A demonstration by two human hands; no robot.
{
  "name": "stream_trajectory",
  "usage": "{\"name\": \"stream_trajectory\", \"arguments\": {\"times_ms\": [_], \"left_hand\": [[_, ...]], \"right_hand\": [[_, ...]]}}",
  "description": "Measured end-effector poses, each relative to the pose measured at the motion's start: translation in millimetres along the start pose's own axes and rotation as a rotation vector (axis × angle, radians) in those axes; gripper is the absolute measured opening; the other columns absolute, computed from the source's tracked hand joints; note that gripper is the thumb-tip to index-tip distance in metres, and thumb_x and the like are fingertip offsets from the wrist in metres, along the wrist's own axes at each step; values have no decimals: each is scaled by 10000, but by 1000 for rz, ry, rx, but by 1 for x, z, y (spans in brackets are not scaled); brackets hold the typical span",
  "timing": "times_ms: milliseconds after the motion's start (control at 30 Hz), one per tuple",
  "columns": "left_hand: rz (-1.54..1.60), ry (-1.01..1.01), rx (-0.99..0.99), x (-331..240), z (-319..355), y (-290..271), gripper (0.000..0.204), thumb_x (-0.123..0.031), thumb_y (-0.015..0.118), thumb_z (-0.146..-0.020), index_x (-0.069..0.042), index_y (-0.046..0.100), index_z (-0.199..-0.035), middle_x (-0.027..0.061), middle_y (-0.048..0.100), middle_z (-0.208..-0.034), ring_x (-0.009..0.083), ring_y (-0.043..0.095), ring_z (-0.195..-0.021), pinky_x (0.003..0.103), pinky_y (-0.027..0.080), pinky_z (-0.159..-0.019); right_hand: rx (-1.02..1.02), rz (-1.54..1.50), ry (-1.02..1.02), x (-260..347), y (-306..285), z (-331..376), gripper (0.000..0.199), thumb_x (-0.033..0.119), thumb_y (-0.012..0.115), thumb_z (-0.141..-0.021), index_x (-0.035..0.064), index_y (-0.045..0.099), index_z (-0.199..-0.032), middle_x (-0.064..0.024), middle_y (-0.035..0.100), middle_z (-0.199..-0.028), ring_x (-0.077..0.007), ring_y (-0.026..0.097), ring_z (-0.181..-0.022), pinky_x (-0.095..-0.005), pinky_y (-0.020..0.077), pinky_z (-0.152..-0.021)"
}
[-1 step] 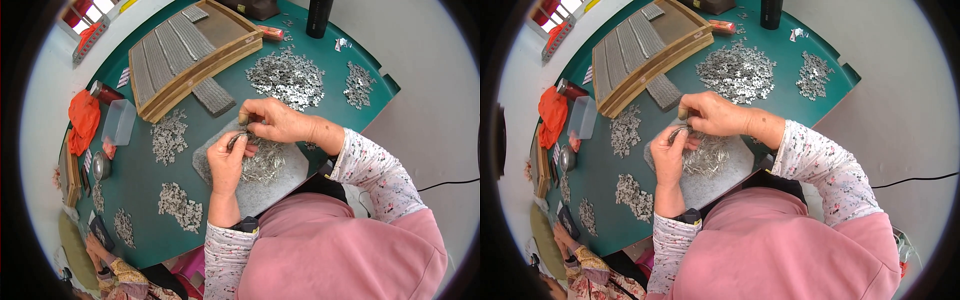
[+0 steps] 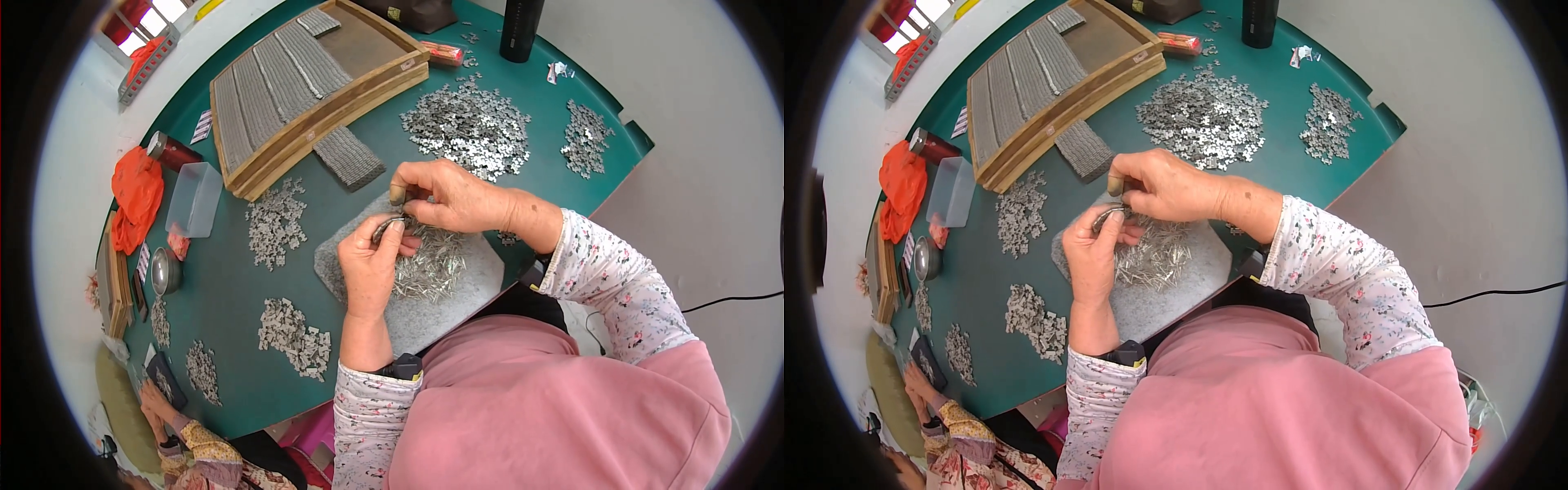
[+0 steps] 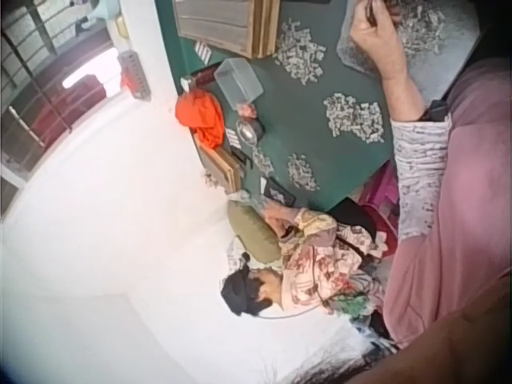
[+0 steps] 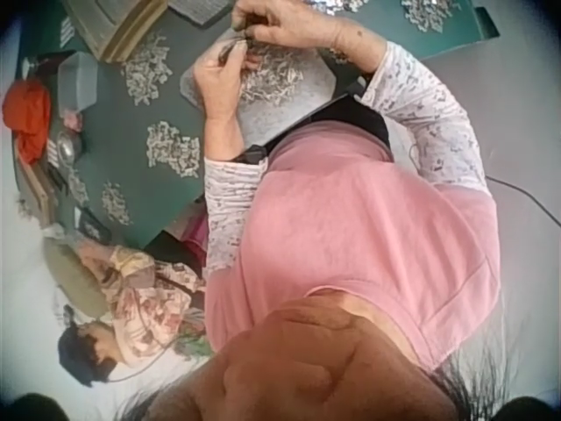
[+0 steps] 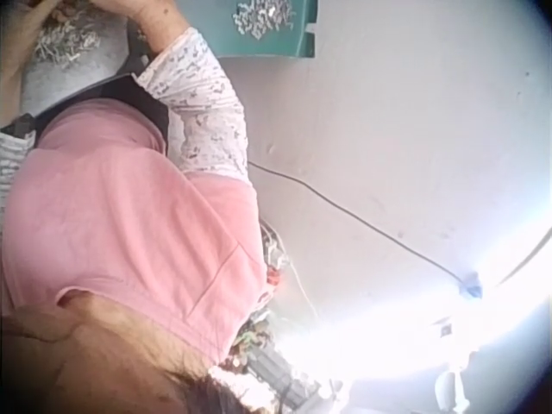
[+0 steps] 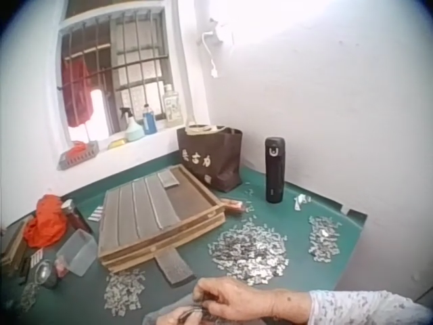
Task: Sorting and inspecting small metal components on a workbench.
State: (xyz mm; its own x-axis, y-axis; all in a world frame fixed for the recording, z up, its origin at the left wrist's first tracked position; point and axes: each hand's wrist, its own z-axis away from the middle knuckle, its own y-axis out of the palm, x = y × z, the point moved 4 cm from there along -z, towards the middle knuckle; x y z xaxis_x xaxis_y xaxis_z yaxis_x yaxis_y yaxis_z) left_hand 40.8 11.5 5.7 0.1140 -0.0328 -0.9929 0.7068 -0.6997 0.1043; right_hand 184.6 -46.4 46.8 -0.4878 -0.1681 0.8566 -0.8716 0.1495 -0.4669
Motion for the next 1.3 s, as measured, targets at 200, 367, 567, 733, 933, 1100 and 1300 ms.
{"name": "stream_trajectory", "arguments": {"times_ms": [200, 367, 567, 733, 933, 1100, 1300], "left_hand": [[1, 0, 6, 2, -1, 0, 132, -61, 579, -906, 51, 630, -955, 99, 658, -734, 156, 657, -644, 236, 517, -574], [-71, 40, -12, 4, -1, 2, 106, -34, 584, -895, 50, 628, -943, 93, 654, -726, 148, 653, -642, 234, 518, -574], [-382, 263, -83, 2, -1, -1, 20, 35, 591, -846, 40, 609, -851, 62, 613, -688, 109, 610, -583, 232, 473, -526], [-440, 397, -126, 0, 2, 3, 46, 63, 617, -794, 26, 590, -789, 66, 564, -632, 108, 573, -525, 262, 434, -478], [74, -20, -56, -2, 5, 6, 38, 16, 586, -859, 18, 611, -830, 28, 605, -682, 73, 558, -544, 209, 414, -476], [52, 5, -37, -2, 6, 4, 70, -12, 567, -888, 21, 626, -870, 25, 620, -703, 60, 554, -551, 182, 405, -488], [148, -47, -47, 5, 5, 1, 77, -37, 575, -893, 15, 632, -887, 35, 631, -724, 69, 573, -581, 184, 415, -504]], "right_hand": [[12, 38, -56, 1, -2, -1, 176, 16, 585, -786, -13, 541, -954, -106, 621, -824, -175, 608, -751, -314, 503, -660], [11, 61, -60, 1, 0, -2, 175, -1, 586, -779, -10, 539, -948, -126, 618, -844, -243, 627, -761, -335, 502, -662], [-7, 423, -489, 31, 15, 0, 248, -30, 644, -636, 26, 486, -819, -119, 509, -776, -326, 550, -737, -412, 458, -609], [-25, 360, -386, 29, 17, -3, 290, -4, 696, -598, 15, 503, -813, -128, 545, -768, -343, 569, -737, -414, 470, -625], [-108, 331, -302, 35, 14, 3, 236, -82, 592, -655, 15, 488, -844, -145, 550, -767, -365, 570, -705, -427, 462, -594], [-225, 308, -316, 32, 18, 6, 217, -82, 583, -667, 14, 497, -841, -149, 549, -761, -369, 572, -673, -424, 461, -561], [-235, 283, -201, 29, 17, 7, 183, -64, 585, -712, 1, 530, -875, -150, 580, -782, -337, 598, -675, -394, 481, -572]]}}
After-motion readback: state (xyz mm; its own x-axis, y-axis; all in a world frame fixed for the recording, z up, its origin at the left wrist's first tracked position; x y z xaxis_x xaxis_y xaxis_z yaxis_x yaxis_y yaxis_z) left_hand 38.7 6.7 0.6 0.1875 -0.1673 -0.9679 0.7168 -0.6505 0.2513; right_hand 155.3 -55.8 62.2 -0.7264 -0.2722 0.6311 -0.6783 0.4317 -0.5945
